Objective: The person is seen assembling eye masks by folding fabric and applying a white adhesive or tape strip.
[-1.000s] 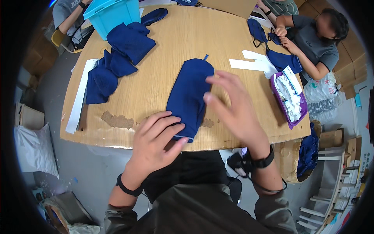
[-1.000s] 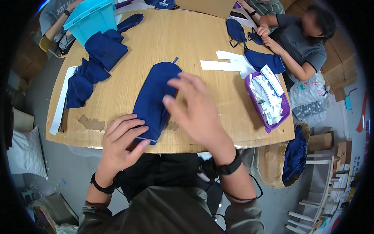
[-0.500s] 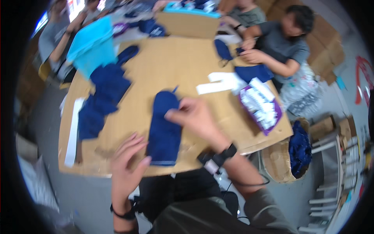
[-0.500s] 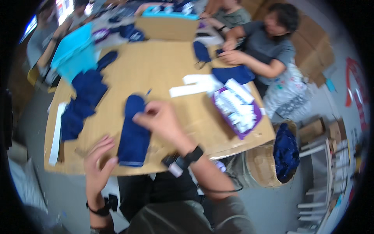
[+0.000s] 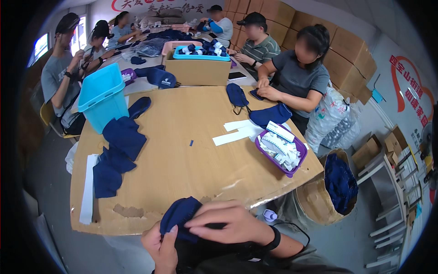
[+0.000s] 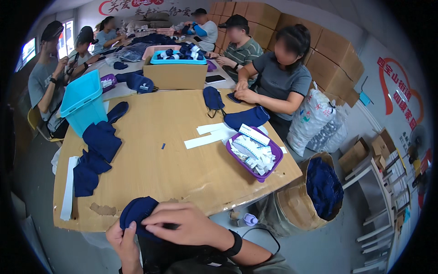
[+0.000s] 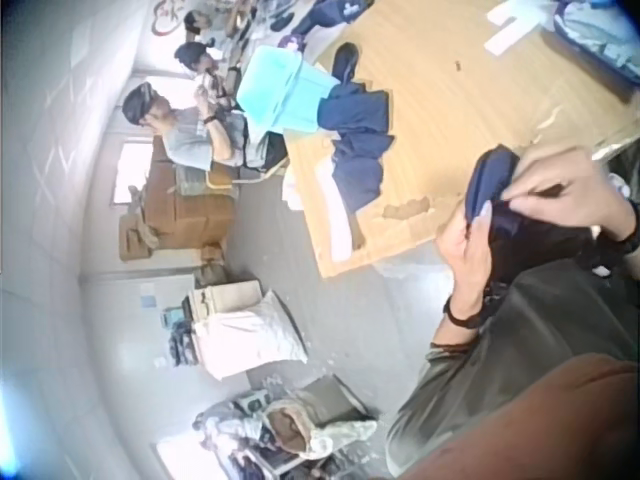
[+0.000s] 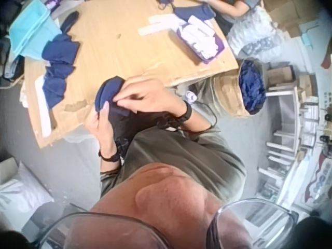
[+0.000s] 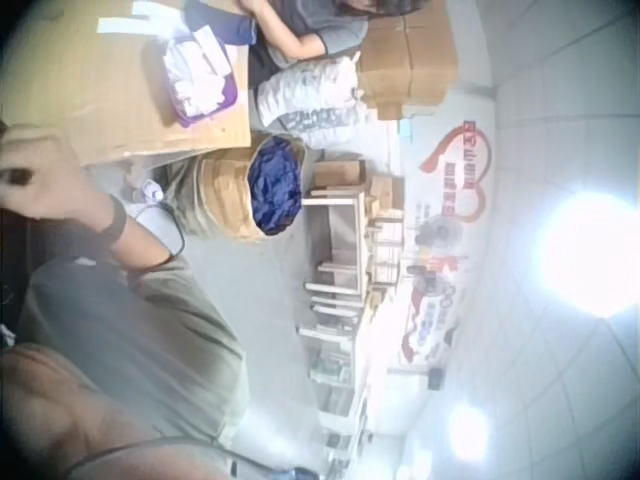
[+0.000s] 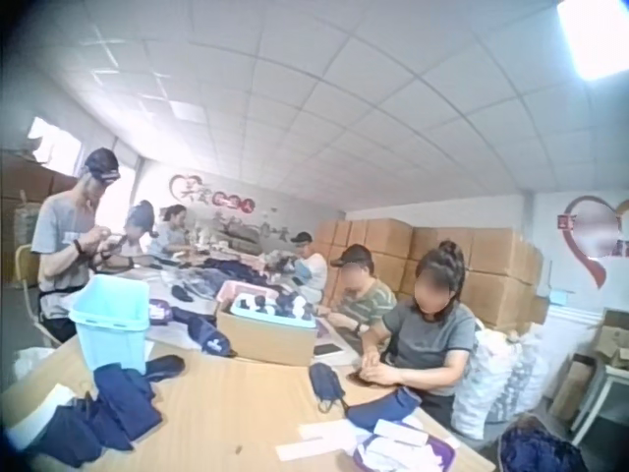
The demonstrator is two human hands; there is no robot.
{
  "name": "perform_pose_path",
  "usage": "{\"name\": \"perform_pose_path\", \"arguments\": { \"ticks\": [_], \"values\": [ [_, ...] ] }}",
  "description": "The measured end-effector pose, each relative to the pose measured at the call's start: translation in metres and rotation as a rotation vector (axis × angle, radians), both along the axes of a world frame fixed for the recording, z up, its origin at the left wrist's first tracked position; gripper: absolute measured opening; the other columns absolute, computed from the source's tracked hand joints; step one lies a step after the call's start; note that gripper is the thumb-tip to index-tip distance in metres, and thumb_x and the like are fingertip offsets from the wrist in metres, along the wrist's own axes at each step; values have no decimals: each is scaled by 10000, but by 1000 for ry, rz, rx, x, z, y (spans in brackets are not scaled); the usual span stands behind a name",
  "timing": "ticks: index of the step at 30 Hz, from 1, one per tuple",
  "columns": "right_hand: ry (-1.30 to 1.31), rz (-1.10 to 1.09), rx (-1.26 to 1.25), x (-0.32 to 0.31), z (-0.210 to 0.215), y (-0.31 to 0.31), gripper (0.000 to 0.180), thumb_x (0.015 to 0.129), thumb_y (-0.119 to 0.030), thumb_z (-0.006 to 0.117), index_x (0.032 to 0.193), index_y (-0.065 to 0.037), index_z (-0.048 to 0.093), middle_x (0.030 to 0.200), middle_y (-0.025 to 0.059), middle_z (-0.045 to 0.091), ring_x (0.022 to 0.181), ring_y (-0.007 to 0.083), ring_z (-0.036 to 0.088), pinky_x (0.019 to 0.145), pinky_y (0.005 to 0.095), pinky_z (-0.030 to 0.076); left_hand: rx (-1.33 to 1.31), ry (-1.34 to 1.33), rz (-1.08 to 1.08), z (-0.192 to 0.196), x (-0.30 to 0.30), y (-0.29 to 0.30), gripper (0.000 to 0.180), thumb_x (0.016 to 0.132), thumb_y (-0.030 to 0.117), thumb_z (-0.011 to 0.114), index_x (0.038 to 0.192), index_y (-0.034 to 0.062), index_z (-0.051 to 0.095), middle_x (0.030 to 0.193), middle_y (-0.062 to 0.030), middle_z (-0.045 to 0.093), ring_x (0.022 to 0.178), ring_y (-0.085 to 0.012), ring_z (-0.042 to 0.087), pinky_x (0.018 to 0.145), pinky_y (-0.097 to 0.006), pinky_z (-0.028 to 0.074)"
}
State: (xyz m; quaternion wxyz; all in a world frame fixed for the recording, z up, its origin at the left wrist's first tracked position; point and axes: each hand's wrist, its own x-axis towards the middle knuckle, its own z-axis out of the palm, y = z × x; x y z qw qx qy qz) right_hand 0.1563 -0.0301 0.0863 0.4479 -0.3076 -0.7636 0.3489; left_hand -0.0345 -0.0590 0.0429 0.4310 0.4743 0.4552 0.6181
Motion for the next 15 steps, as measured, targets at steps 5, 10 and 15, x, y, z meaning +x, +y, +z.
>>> {"name": "perform_pose_path", "arguments": {
  "ticks": [5, 10, 15],
  "values": [
    [241, -237, -99, -4, 12, 3, 203, 839, -106, 758, 1016, -16, 715, 895, 62, 700, 758, 136, 654, 665, 276, 525, 62, 27, -103, 9, -1, -5, 142, 839, 42, 646, 919, -72, 678, 739, -50, 666, 662, -91, 578, 641, -228, 458],
    [102, 58, -292, 4, 14, -5, 148, 795, -56, 789, 911, 6, 722, 834, 93, 706, 745, 146, 654, 662, 256, 492, 41, 70, -250, 12, -7, -7, 149, 836, 60, 649, 905, -70, 672, 734, -69, 662, 659, -108, 589, 648, -236, 465],
    [72, -20, -208, 3, 12, -6, 124, 794, -54, 789, 891, -2, 732, 807, 84, 706, 713, 146, 655, 632, 254, 490, 30, -129, -258, 4, -1, -6, 147, 841, 89, 672, 871, -55, 683, 666, -32, 625, 591, -85, 550, 569, -234, 431]
  ]
}}
